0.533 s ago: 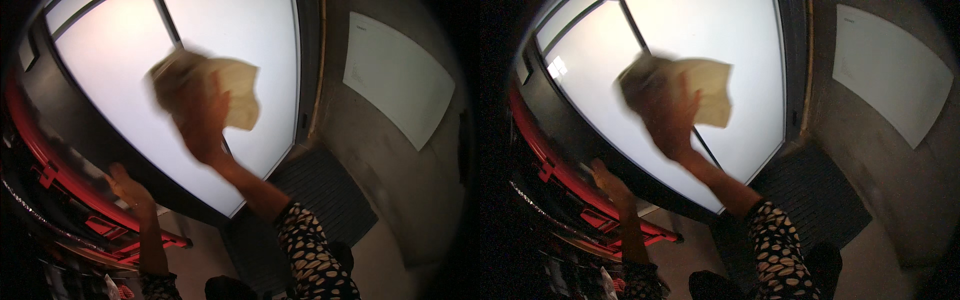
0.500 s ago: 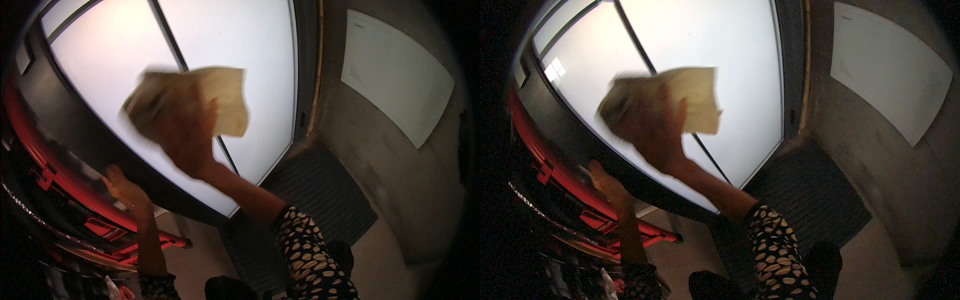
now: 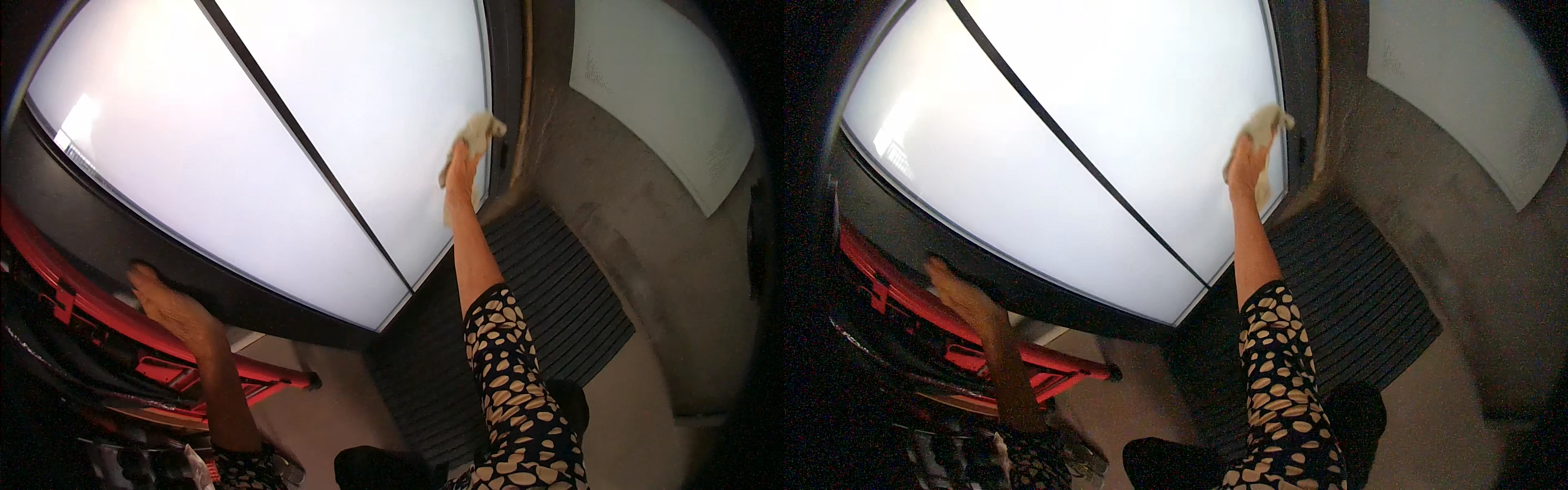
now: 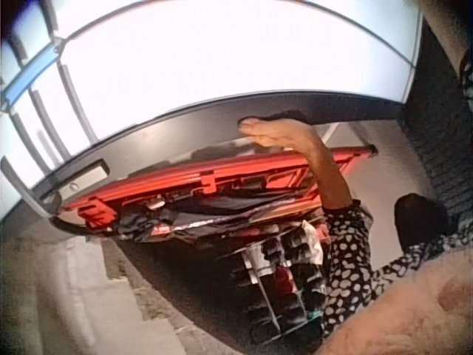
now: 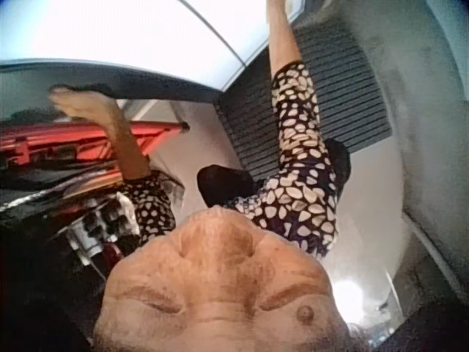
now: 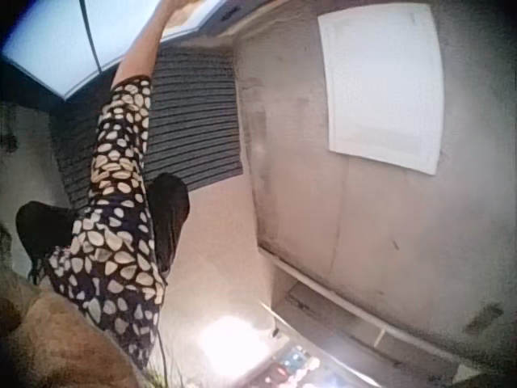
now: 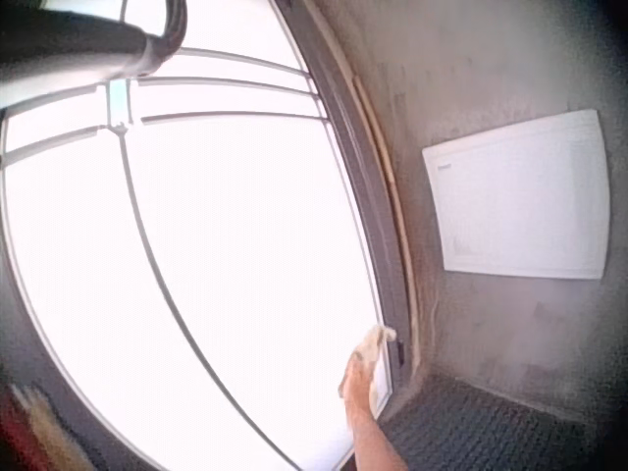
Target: The person wipes a large glass door with a cloth, then cleans the door frame and adjacent wall. They proceed to wipe the bathroom sink and countertop, and finally clean a pink container and a metal bowl on the windowsill.
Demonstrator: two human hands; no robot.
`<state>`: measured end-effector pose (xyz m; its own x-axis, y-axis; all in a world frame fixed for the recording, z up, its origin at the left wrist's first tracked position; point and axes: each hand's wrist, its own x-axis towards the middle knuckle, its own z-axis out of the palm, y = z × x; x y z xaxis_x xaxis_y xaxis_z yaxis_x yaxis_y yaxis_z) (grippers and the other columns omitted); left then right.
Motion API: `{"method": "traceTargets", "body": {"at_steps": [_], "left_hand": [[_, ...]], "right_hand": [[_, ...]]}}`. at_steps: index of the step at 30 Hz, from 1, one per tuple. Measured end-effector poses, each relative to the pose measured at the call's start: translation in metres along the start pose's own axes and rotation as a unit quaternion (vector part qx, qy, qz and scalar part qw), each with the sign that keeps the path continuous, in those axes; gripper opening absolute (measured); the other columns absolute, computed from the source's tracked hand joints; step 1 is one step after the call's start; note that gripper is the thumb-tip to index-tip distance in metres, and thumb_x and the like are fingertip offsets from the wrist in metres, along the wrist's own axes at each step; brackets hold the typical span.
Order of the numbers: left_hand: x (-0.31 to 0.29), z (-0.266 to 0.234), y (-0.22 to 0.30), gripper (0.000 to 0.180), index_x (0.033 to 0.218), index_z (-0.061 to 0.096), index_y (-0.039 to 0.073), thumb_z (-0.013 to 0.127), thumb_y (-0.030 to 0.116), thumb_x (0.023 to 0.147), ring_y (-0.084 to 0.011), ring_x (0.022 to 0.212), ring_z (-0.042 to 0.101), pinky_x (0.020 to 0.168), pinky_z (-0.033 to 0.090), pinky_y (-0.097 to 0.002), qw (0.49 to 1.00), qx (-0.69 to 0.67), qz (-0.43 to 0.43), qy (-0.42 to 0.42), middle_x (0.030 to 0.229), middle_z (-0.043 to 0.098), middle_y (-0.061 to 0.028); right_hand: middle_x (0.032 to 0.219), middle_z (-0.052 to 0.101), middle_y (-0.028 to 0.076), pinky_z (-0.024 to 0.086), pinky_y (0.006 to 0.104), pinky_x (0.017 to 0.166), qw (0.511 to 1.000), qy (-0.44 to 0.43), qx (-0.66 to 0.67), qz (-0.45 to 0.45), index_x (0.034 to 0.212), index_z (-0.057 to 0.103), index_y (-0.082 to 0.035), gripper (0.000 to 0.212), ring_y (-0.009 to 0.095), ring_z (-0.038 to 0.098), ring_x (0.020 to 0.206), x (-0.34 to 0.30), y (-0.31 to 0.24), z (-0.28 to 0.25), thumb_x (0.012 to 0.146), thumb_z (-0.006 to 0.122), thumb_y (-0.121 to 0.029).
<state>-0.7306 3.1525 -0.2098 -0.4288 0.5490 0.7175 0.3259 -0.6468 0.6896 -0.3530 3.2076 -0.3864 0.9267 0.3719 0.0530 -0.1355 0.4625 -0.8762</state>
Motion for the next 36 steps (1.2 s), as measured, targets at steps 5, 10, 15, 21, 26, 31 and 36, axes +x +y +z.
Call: {"method": "traceTargets", "body": {"at_steps": [5, 10, 15, 21, 26, 31, 36], "left_hand": [[-0.004, 0.006, 0.017, 0.053, 0.108, 0.047, -0.012, 0.029, 0.037, 0.095, -0.0329, 0.095, 0.048, 0.089, 0.037, -0.0395, 1.0, 0.015, -0.008, 0.025, 0.112, 0.049, -0.0266], [0.017, -0.011, -0.003, 0.045, 0.103, 0.05, -0.007, 0.032, 0.033, 0.095, -0.0353, 0.094, 0.049, 0.086, 0.038, -0.0405, 1.0, -0.006, -0.021, -0.01, 0.103, 0.05, -0.0252], [0.003, -0.006, 0.015, 0.046, 0.117, 0.044, -0.009, 0.036, 0.031, 0.095, -0.0283, 0.097, 0.049, 0.089, 0.037, -0.0362, 0.998, -0.016, -0.053, 0.023, 0.109, 0.051, -0.021], [-0.015, 0.011, 0.014, 0.061, 0.133, 0.025, -0.012, 0.043, 0.03, 0.093, -0.0261, 0.11, 0.043, 0.098, 0.031, -0.0323, 0.993, -0.072, -0.087, -0.036, 0.124, 0.043, -0.0216], [-0.016, 0.003, 0.005, 0.043, 0.12, 0.038, -0.007, 0.046, 0.024, 0.091, -0.018, 0.089, 0.047, 0.082, 0.039, -0.0299, 0.988, -0.137, -0.025, -0.064, 0.101, 0.051, -0.0128], [-0.022, -0.009, 0.048, 0.037, 0.119, 0.038, -0.005, 0.044, 0.016, 0.089, -0.0142, 0.085, 0.045, 0.079, 0.039, -0.0265, 0.969, -0.206, -0.08, -0.109, 0.099, 0.05, -0.0083], [-0.027, -0.028, 0.036, 0.042, 0.126, 0.035, -0.001, 0.045, 0.012, 0.088, -0.0123, 0.082, 0.043, 0.076, 0.038, -0.0243, 0.944, -0.168, -0.241, -0.147, 0.097, 0.048, -0.0047]], "right_hand": [[0.14, 0.026, 0.012, 0.03, 0.0392, 0.099, 0.966, 0.019, 0.084, 0.242, 0.144, 0.006, -0.011, 0.075, 0.026, 0.034, 0.121, -0.056, 0.135, -0.073, 0.089, 0.043, -0.046], [0.144, 0.02, 0.014, 0.034, 0.0471, 0.097, 0.903, 0.102, 0.04, 0.416, 0.144, -0.001, -0.021, 0.071, 0.031, 0.033, 0.124, -0.143, 0.134, -0.075, 0.091, 0.042, -0.039], [0.143, 0.023, 0.015, 0.032, 0.0484, 0.101, 0.94, 0.101, 0.12, 0.303, 0.144, 0.003, -0.02, 0.065, 0.033, 0.032, 0.125, -0.163, 0.061, -0.028, 0.092, 0.041, -0.03], [0.135, 0.036, 0.019, 0.035, 0.042, 0.097, 0.996, -0.077, 0.035, -0.025, 0.138, 0.028, -0.009, 0.058, 0.033, 0.041, 0.115, -0.222, -0.069, 0.049, 0.087, 0.051, -0.024], [0.133, 0.036, 0.018, 0.03, 0.0519, 0.091, 0.824, -0.149, -0.138, -0.528, 0.121, 0.048, -0.012, 0.044, 0.041, 0.036, 0.115, -0.285, -0.137, 0.094, 0.079, 0.061, -0.018], [0.134, 0.038, 0.012, 0.026, 0.0525, 0.092, 0.749, -0.132, -0.171, -0.627, 0.126, 0.043, -0.022, 0.054, 0.036, 0.031, 0.121, -0.249, -0.215, 0.133, 0.077, 0.065, -0.018], [0.131, 0.041, 0.012, 0.029, 0.0508, 0.089, 0.853, -0.126, -0.163, -0.479, 0.132, 0.038, -0.019, 0.058, 0.034, 0.038, 0.113, -0.192, -0.33, 0.173, 0.079, 0.063, -0.016]]}}
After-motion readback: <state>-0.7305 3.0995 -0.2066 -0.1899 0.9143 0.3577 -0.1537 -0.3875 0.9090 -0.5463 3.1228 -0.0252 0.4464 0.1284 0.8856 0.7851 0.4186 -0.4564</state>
